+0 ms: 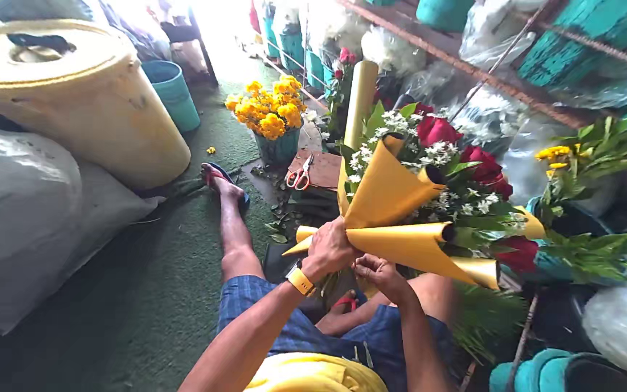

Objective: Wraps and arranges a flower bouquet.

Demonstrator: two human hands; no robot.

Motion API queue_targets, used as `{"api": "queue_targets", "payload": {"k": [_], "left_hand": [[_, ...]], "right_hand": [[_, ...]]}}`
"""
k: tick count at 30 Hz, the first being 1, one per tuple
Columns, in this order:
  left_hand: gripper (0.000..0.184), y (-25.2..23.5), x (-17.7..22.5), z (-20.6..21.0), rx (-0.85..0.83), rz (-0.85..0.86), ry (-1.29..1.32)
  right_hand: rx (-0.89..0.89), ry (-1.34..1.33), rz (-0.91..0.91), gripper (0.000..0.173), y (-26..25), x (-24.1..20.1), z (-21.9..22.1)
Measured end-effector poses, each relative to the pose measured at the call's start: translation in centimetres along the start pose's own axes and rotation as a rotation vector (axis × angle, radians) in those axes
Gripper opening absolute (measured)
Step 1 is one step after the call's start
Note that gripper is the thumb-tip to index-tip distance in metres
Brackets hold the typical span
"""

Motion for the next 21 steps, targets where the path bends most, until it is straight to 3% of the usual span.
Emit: {"api": "queue_targets", "payload": {"k": [3,5,6,8,10,11,13,17,21], "left_hand": [[0.060,0.5,1.6,-1.2,0.045,-0.052,-0.250],[0.054,0.5,2.1,-1.4,0.121,-0.022,-0.432],[0.048,0.4,2.2,-1.4,0.179,0.006,-0.504],[0.035,0.5,2.4,-1.1,0.287,0.082,-0.599],[0.028,0.8,2.5,-0.4,0.335,0.160,-0.682],[0.029,1.0,2.5,0.0,0.352,0.198,-0.712],[0.031,1.2,2.6,0.8,0.310,0.224,-0.773],[0.033,1.4,2.6,1.7,0.264,0.228,-0.893],[0.033,1.2,1.6,1.4,0.253,0.187,-0.894]], "right_hand": [[0.125,0.443,0.088,0.033,0.8,0.0,1.1],[0.082,0.776,0.182,0.049,2.4,-3.5,3.0],[0.054,0.806,0.148,0.045,3.5,-6.4,4.4],[0.061,0.800,-0.100,0.030,5.0,-12.8,6.7],[0.195,0.979,-0.327,0.026,4.3,-18.5,7.5],[0.264,1.088,-0.374,0.027,2.9,-20.7,7.1],[0.288,1.287,-0.301,0.028,-1.5,-22.7,5.6],[-0.103,1.508,0.164,0.035,-10.7,-21.1,3.5],[-0.397,1.529,0.285,0.025,-14.1,-19.7,3.9]]}}
Point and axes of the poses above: each hand's wrist, its own y-axis away from the middle knuckle, its own z-axis out of the palm, x = y × z, the point moved 4 cm from there along -y, towards the middle knuckle, and after that the axes turned 6 degrees about -z, right-handed, at the moved point
